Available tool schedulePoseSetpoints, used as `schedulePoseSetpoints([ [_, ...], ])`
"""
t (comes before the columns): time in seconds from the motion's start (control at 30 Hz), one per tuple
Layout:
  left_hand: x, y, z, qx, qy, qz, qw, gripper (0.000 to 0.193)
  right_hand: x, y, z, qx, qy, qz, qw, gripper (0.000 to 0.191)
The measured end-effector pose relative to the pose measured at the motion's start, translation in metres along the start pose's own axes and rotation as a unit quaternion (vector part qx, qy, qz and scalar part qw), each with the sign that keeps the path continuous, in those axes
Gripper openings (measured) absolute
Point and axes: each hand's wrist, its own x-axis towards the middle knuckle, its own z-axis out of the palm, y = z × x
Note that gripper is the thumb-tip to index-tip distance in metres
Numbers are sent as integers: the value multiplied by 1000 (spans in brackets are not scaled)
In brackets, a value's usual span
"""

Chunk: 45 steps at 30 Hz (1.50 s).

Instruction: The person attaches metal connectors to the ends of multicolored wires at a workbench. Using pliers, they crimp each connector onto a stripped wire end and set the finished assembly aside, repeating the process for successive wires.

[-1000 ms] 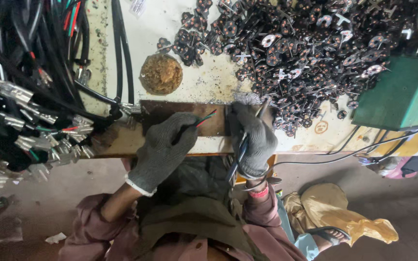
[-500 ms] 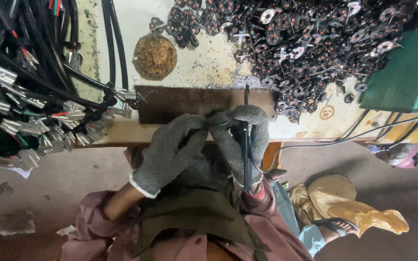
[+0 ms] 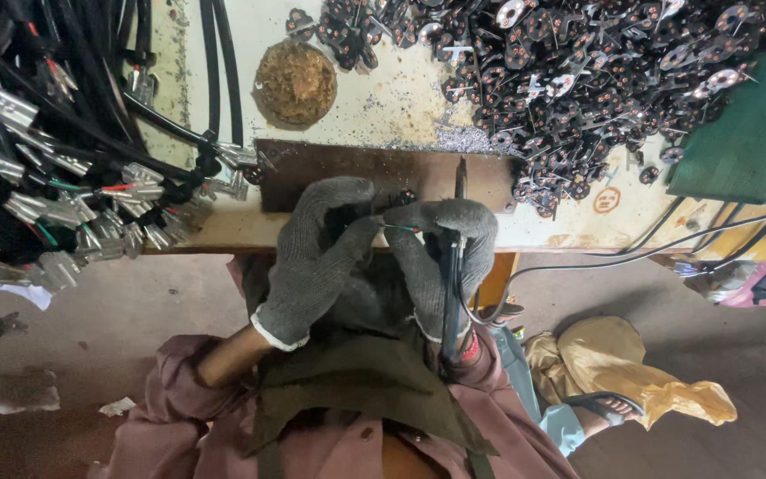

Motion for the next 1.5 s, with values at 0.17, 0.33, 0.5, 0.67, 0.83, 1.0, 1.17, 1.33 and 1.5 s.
schedulePoseSetpoints([
  [0.17,-2,-4,-14,158,-87,83,980,17,-2,6,-6,-61,-15,-52,997,51],
  [0.33,-7,-10,-18,-49,-57,-64,995,12,-19,26,-19,79,23,221,972,54],
  [0.5,-6,-4,-25,127,-133,-44,982,13,-16,33,-30,-16,-80,-37,996,69],
  [0.67,-2,-1,-36,292,-143,353,878,24,-1,19,-32,-224,-111,-107,962,62],
  [0.83,-5,-11,-25,83,-142,-51,985,13,0,6,-24,55,-57,55,995,49],
  [1.0,-11,-13,-21,167,-121,79,975,18,-4,4,-21,-119,-82,68,987,59],
  [1.17,-5,-9,-17,127,-130,17,983,21,-3,8,-22,-68,-56,89,992,60],
  [1.33,-4,-13,-20,113,-135,11,984,18,3,17,-25,-113,-88,40,989,49],
  [1.5,-8,-21,-17,25,-142,-35,989,13,-3,22,-19,256,91,297,915,36],
])
